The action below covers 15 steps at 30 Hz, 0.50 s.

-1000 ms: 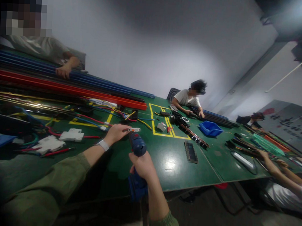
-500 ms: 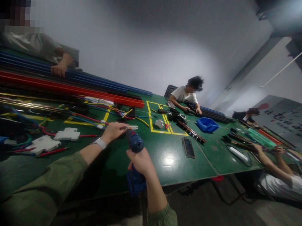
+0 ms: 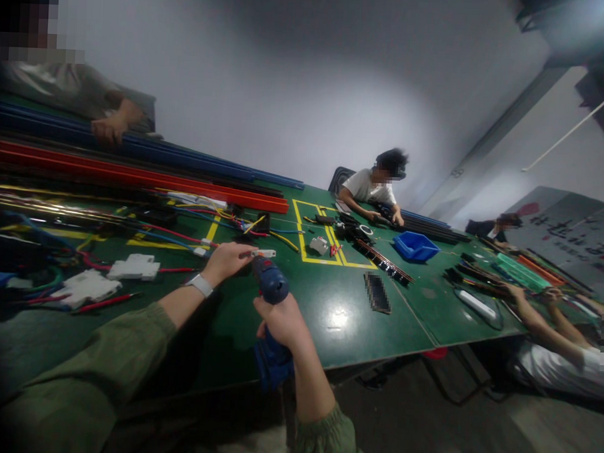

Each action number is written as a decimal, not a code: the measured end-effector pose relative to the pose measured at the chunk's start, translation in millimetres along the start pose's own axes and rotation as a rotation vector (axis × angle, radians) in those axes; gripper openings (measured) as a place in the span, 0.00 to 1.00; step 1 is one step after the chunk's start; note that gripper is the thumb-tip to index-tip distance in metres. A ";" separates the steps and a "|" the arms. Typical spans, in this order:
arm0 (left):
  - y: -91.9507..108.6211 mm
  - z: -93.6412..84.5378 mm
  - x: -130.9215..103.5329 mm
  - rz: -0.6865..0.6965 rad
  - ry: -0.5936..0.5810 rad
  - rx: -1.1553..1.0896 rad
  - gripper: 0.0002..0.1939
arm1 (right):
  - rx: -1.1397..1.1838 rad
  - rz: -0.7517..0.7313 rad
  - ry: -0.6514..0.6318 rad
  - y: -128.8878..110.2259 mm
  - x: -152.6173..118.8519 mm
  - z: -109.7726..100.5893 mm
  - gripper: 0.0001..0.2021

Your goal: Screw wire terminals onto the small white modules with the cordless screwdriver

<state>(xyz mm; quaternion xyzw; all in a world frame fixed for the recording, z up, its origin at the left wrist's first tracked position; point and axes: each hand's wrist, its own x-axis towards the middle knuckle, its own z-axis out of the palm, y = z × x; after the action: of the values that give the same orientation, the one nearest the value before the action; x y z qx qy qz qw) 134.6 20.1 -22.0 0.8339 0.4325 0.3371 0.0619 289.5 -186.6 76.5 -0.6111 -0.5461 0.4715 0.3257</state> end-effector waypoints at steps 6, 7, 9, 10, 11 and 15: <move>-0.6 0.1 -0.2 0.006 -0.004 -0.005 0.17 | -0.010 0.003 0.007 0.0 -1.1 -0.4 0.10; -0.7 0.1 -0.2 0.000 -0.007 -0.005 0.17 | -0.010 0.007 0.007 -0.2 -1.3 -0.6 0.10; -0.8 0.1 -0.3 -0.001 -0.008 -0.007 0.18 | -0.004 0.006 0.000 -0.3 -1.5 -1.0 0.10; -0.8 0.0 -0.4 0.002 -0.008 -0.008 0.18 | -0.001 0.005 -0.003 -0.3 -1.4 -1.2 0.10; -0.7 0.0 -0.5 0.006 -0.009 -0.009 0.17 | 0.002 0.005 -0.006 -0.3 -1.3 -1.4 0.10; -0.4 -0.3 -0.4 0.005 -0.022 -0.008 0.17 | -0.002 0.037 -0.003 -1.4 -1.2 -1.0 0.09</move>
<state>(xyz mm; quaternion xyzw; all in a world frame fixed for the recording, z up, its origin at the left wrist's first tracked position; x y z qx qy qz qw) 134.0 19.9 -22.2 0.8386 0.4282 0.3297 0.0692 289.9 -187.4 78.4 -0.6207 -0.5356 0.4779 0.3153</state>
